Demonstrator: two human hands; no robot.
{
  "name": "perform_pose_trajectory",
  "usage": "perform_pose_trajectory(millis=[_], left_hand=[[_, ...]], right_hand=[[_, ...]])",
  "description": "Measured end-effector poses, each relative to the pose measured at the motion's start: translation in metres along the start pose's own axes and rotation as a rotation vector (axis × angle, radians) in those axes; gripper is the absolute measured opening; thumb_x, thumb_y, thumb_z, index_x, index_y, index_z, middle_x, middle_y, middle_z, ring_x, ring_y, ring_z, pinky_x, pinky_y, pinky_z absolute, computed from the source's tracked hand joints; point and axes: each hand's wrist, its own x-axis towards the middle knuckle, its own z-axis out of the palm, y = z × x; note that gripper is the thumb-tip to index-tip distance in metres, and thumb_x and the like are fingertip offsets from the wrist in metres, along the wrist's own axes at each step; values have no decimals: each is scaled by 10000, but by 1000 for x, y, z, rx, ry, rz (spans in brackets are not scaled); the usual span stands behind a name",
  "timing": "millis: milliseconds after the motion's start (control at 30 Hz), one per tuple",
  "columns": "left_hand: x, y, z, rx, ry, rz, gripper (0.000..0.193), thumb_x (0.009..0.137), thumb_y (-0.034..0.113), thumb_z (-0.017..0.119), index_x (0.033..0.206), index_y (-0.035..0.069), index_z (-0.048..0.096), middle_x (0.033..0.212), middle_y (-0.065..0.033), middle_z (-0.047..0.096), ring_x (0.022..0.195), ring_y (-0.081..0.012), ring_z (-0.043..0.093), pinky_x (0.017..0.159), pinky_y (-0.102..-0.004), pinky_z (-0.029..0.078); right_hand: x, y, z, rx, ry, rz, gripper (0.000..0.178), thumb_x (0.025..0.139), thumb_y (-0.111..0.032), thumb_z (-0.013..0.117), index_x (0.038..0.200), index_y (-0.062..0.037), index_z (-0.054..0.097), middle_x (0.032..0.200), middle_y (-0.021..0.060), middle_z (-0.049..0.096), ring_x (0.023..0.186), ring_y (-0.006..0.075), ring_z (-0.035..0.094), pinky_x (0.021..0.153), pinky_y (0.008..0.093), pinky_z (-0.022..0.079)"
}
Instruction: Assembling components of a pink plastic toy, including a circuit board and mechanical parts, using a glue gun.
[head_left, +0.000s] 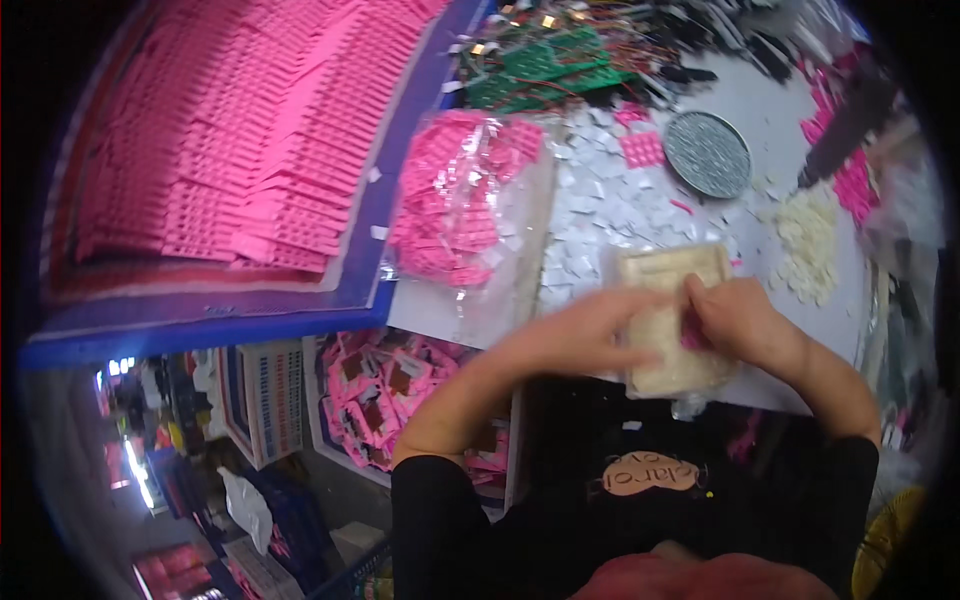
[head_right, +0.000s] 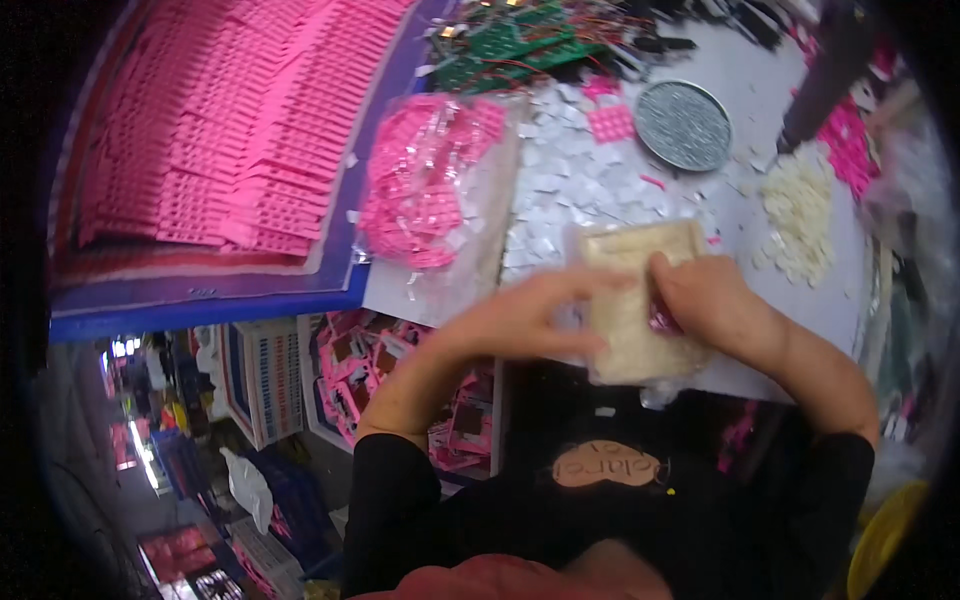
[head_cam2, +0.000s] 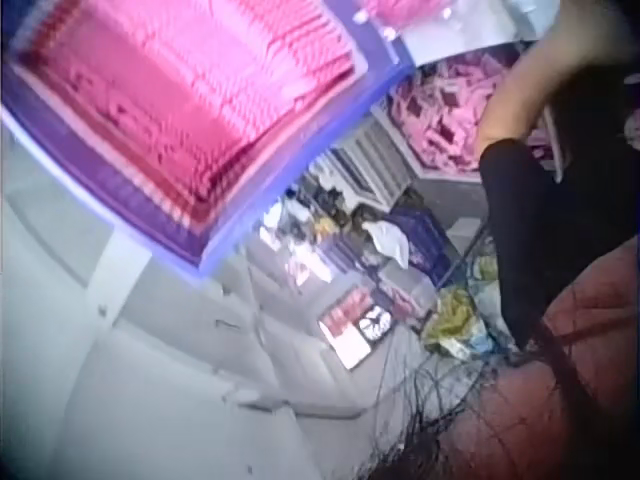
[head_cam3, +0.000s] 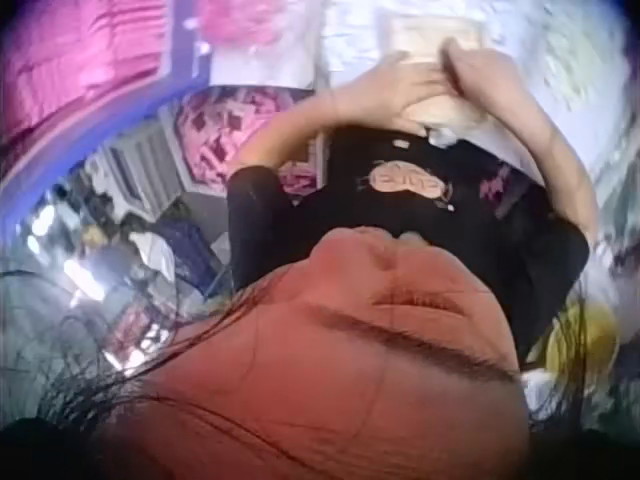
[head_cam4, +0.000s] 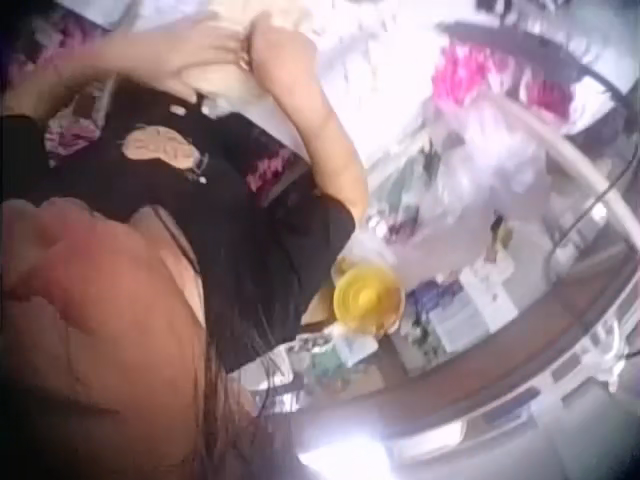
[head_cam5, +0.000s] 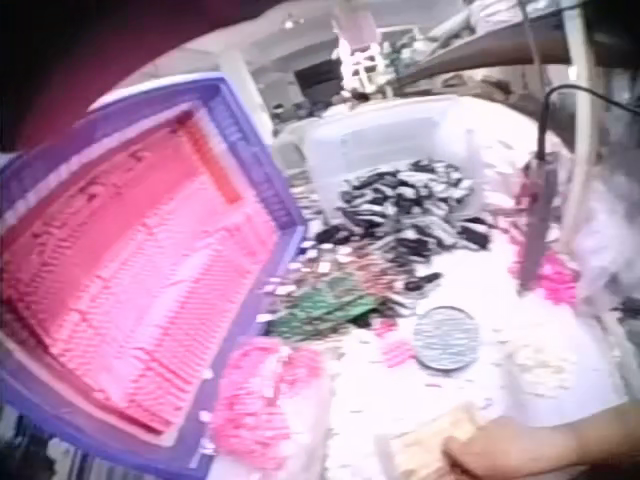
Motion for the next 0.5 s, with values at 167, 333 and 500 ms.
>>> perform_pose_trajectory(millis=[167,333,500], left_hand=[[-31,11,-194,843,1196,-205,446,795,247,800,1116,-32,662,1152,-200,652,1065,-322,608,954,-404,468],[-126,-51,-265,1161,1986,-553,616,784,225,779,1265,-58,518,1282,-290,502,1140,-426,508,992,-506,421],[-166,-111,-258,905,2361,-846,619,808,170,703,1317,-86,460,1332,-325,501,1270,-507,476,997,-544,449]], right_hand=[[-3,-3,-5,-34,1,44,251,838,-138,590,1053,-37,510,690,151,659,639,384,662,551,503,495],[-6,0,3,7,6,92,285,799,-120,613,1064,-58,530,651,140,648,632,386,659,570,526,488],[-9,0,11,31,36,62,234,810,-133,618,1027,-94,540,626,135,634,606,384,652,532,519,480]])
